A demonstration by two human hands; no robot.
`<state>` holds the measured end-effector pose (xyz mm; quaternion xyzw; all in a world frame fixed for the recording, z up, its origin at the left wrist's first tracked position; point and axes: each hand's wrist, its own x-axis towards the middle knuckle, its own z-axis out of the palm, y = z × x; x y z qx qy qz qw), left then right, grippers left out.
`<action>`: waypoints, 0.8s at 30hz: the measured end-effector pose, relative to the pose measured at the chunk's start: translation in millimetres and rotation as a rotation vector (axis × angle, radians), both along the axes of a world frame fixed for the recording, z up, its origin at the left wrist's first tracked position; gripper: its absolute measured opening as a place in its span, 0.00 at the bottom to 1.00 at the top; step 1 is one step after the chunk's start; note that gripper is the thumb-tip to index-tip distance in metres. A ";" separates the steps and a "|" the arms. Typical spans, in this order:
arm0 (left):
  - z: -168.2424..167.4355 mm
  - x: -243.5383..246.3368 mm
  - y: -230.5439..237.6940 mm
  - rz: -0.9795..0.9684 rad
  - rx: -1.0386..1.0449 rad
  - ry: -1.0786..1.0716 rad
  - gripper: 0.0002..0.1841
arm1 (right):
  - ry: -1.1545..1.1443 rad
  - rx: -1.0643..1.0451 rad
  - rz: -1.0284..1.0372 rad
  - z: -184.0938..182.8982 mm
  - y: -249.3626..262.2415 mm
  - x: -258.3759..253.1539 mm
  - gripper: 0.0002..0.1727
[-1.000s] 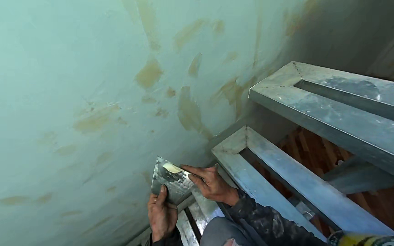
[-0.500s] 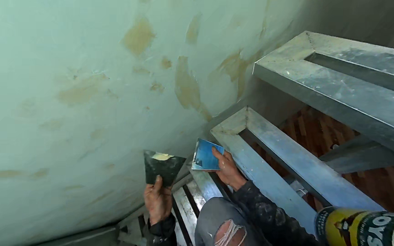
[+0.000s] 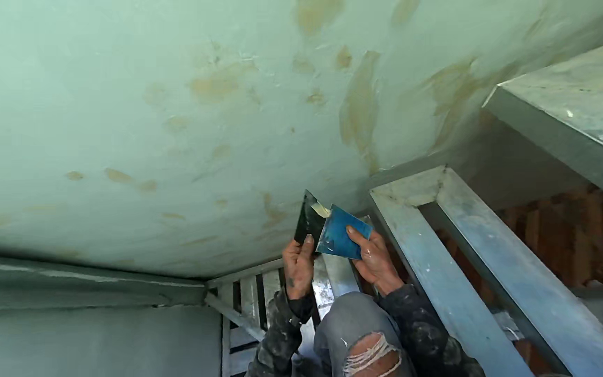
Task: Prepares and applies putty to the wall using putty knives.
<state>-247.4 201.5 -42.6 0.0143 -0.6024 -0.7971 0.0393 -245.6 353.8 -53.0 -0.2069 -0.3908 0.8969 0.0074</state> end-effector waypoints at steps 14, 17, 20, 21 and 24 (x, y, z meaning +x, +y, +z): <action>39.4 6.7 -73.8 -0.145 -0.811 -0.050 0.14 | 0.389 0.298 0.035 16.0 -3.8 -39.7 0.11; 44.3 9.4 -69.1 0.132 -0.147 -0.266 0.12 | 0.725 0.667 -0.009 19.8 -10.1 -49.9 0.12; 54.9 10.7 -51.0 0.257 0.228 -0.347 0.11 | 0.976 0.882 0.082 16.9 -25.4 -50.8 0.18; 56.1 8.8 -46.6 0.283 0.273 -0.340 0.11 | 1.045 0.972 0.109 14.7 -28.3 -51.6 0.19; 54.4 1.1 -41.7 0.339 0.293 -0.310 0.12 | 1.079 1.189 0.147 10.0 -23.4 -50.0 0.21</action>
